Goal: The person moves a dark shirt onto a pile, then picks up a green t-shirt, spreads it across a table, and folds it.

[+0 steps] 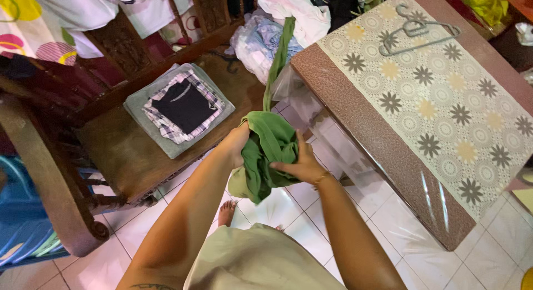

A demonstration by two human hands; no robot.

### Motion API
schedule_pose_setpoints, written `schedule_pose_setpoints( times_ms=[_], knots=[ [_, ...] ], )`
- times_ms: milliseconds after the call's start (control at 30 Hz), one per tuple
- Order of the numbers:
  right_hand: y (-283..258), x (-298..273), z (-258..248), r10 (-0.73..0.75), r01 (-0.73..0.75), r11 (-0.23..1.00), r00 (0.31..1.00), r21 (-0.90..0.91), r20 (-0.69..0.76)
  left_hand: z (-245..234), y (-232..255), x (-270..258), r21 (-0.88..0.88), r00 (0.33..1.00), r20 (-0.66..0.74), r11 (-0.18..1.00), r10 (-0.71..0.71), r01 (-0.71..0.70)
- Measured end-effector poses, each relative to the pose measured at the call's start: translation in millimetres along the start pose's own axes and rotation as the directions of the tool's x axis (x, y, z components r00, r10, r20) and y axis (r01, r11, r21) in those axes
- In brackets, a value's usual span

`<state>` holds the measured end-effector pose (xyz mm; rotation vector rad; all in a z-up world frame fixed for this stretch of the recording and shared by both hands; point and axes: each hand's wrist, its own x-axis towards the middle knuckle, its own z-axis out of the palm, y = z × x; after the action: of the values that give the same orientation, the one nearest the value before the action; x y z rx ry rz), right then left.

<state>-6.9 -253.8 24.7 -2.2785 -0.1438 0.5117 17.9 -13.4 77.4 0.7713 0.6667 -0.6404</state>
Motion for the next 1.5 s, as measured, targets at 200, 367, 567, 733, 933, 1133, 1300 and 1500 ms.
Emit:
schedule_pose_setpoints(
  times_ms=[200,367,567,733,933,1133,1300,1500],
  knots=[
    [25.7,23.4,-27.6,0.265,-0.307,0.946,0.916,-0.103,-0.300,-34.4,6.0,-13.1,0.571,0.964,0.130,0.778,0.230,-0.262],
    [72.6,23.6,-70.0,0.374,-0.288,0.907,0.888,0.309,-0.269,-66.9,9.9,-38.0,0.997,0.838,-0.079,0.063,0.541,0.053],
    [68.6,10.4,-90.4,0.238,-0.236,0.971,0.965,0.032,-0.106,-96.8,24.3,-15.0,0.973,0.393,0.213,-0.229,0.894,-0.007],
    [23.0,9.0,-68.4,0.186,-0.165,0.970,0.976,-0.178,0.109,-52.8,-7.6,25.2,0.528,0.925,0.186,0.760,0.331,-0.378],
    [4.9,37.8,25.6,-0.223,0.249,0.931,0.967,0.267,-0.126,2.2,-22.9,1.3,0.104,0.856,0.472,0.951,0.210,-0.291],
    [36.2,64.7,13.1,0.133,-0.054,0.841,0.985,0.539,-0.109,-36.8,49.3,-62.3,0.573,0.703,0.630,0.415,0.329,-0.707],
    [-31.2,28.4,-16.5,0.059,-0.170,0.403,0.985,0.899,0.159,-31.2,36.5,-76.4,0.999,0.923,-0.032,-0.009,0.384,0.038],
    [-64.3,-10.7,-65.2,0.022,-0.239,0.571,0.961,0.786,0.276,-39.0,-3.2,10.1,0.628,0.910,0.116,0.680,0.399,-0.378]
  ],
)
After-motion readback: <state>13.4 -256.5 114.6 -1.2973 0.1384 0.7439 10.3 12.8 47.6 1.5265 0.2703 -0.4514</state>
